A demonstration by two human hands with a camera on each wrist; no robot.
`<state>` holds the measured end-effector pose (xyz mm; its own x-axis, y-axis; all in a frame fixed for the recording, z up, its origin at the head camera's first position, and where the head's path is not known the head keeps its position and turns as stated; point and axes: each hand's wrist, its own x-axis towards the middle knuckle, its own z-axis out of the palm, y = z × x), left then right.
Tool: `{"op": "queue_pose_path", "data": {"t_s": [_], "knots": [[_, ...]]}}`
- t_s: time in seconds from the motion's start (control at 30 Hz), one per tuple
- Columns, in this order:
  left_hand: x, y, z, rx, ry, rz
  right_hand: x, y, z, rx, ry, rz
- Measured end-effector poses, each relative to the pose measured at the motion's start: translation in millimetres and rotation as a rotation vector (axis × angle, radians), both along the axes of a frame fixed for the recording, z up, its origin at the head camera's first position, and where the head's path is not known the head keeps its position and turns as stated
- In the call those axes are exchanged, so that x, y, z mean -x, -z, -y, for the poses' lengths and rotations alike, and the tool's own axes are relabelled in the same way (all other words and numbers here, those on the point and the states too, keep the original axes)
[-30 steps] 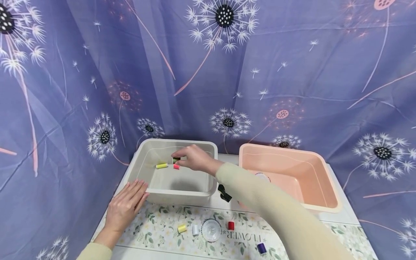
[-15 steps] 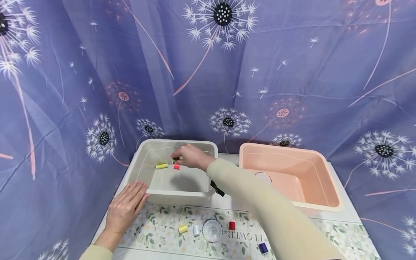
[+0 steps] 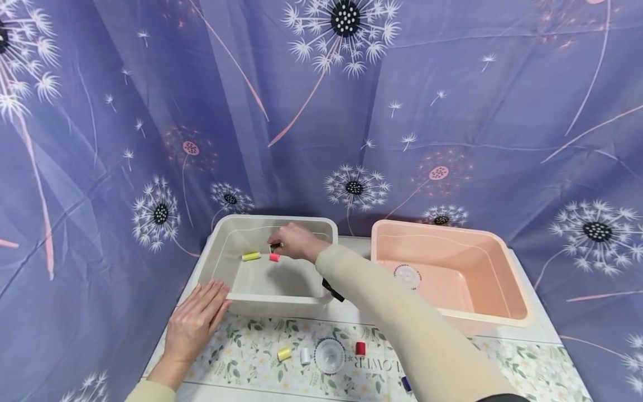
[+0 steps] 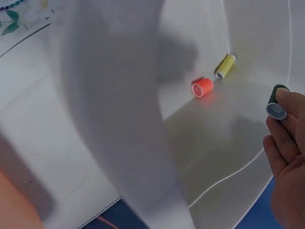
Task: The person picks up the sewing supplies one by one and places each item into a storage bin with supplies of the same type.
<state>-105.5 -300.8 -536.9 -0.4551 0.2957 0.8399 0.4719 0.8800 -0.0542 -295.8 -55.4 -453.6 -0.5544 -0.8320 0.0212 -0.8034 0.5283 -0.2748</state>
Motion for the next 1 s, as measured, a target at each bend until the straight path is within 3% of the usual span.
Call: {"op": "queue_pose_path", "data": {"t_s": [0.23, 0.6, 0.9, 1.0], "knots": [[0.0, -0.2, 0.0, -0.001, -0.003, 0.001, 4.2, 5.5, 3, -0.040, 0.022, 0.037], [0.9, 0.8, -1.2, 0.007, -0.004, -0.003, 11.2, 13.8, 10, -0.081, -0.006, 0.024], [0.9, 0.3, -1.6, 0.004, -0.002, 0.020, 9.8, 12.4, 12, -0.136, 0.099, 0.088], [0.2, 0.4, -1.0, 0.006, -0.007, 0.023, 8.8, 10.4, 11, -0.134, 0.099, 0.103]]}}
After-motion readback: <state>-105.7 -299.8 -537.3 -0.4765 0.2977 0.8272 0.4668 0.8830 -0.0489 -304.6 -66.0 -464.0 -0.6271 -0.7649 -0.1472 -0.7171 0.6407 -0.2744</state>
